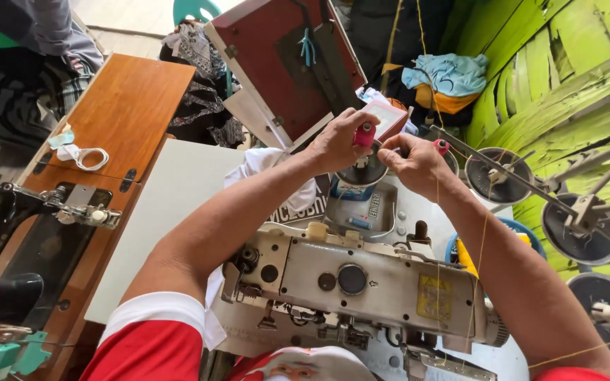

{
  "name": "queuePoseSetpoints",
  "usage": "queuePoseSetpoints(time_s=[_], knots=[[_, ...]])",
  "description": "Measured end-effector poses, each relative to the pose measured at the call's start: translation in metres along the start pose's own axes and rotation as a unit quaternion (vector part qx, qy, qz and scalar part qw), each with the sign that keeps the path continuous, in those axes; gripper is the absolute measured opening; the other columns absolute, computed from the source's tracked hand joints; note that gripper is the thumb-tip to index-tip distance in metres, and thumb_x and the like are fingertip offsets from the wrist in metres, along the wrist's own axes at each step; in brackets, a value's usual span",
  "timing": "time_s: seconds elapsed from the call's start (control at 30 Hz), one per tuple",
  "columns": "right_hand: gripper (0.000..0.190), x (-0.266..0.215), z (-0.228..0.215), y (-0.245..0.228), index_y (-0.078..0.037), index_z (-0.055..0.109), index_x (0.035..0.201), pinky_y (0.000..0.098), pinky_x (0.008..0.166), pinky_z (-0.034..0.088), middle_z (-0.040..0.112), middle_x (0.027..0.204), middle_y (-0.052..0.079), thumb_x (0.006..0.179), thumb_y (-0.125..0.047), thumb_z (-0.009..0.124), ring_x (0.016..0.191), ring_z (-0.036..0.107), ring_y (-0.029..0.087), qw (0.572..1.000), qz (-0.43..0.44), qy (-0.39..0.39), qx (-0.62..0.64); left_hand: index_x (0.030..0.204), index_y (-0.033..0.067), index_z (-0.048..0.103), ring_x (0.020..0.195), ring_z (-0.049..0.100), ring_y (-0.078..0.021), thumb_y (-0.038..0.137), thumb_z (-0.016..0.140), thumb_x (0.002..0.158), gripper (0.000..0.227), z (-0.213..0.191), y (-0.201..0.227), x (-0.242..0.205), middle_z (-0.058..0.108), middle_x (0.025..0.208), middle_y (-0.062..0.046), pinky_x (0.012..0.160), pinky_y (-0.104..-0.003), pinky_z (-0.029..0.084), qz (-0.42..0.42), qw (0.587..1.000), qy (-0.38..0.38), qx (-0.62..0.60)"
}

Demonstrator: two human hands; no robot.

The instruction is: The person threads a sewing machine by placing yellow and pink thread spools on the machine's spool holders, then guides the thread through the machine's tension discs and guides. The person uses both hands to pull and align the thread through the machine's threading path.

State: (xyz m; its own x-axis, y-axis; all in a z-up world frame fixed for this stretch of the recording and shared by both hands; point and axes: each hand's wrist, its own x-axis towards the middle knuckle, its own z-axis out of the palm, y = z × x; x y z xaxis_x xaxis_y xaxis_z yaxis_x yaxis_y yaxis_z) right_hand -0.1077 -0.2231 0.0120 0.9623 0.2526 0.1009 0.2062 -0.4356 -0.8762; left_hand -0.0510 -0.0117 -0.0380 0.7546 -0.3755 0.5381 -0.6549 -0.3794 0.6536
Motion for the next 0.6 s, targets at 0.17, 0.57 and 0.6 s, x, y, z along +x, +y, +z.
queuePoseSetpoints(time_s=[0.17, 0.57, 0.6], knots=[[0.016, -0.010, -0.004, -0.009, -0.012, 0.079, 0.100, 0.0343, 0.061, 0.046, 0.063, 0.067, 0.009, 0.090, -0.022, 0.073, 0.066, 0.060, 0.019, 0.985, 0.034, -0.066, -0.158, 0.120, 0.0205, 0.064, 0.093, 0.071, -0.0409, 0.017, 0.092, 0.071, 0.057, 0.003, -0.012, 0.000, 0.063, 0.103, -0.016, 0.079, -0.048, 0.058, -0.024, 0.999, -0.033, 0.022], [0.019, -0.007, 0.009, -0.021, -0.012, 0.076, 0.083, 0.0291, 0.055, 0.041, 0.064, 0.069, -0.002, 0.096, -0.024, 0.070, 0.062, 0.051, 0.010, 0.991, 0.046, -0.053, -0.112, 0.119, -0.0048, 0.060, 0.108, 0.074, -0.0482, 0.009, 0.058, 0.100, 0.023, -0.130, 0.105, 0.096, 0.067, 0.115, -0.021, 0.088, -0.055, 0.069, -0.021, 0.799, 0.044, -0.599], [0.019, -0.007, 0.009, -0.023, -0.012, 0.076, 0.083, 0.0291, 0.055, 0.041, 0.064, 0.069, -0.002, 0.096, -0.024, 0.070, 0.062, 0.051, 0.010, 0.991, 0.039, -0.057, -0.116, 0.119, -0.0048, 0.060, 0.108, 0.074, -0.0482, 0.009, 0.058, 0.100, 0.023, -0.128, 0.101, 0.102, 0.067, 0.115, -0.021, 0.088, -0.055, 0.069, -0.016, 0.800, 0.051, -0.597]])
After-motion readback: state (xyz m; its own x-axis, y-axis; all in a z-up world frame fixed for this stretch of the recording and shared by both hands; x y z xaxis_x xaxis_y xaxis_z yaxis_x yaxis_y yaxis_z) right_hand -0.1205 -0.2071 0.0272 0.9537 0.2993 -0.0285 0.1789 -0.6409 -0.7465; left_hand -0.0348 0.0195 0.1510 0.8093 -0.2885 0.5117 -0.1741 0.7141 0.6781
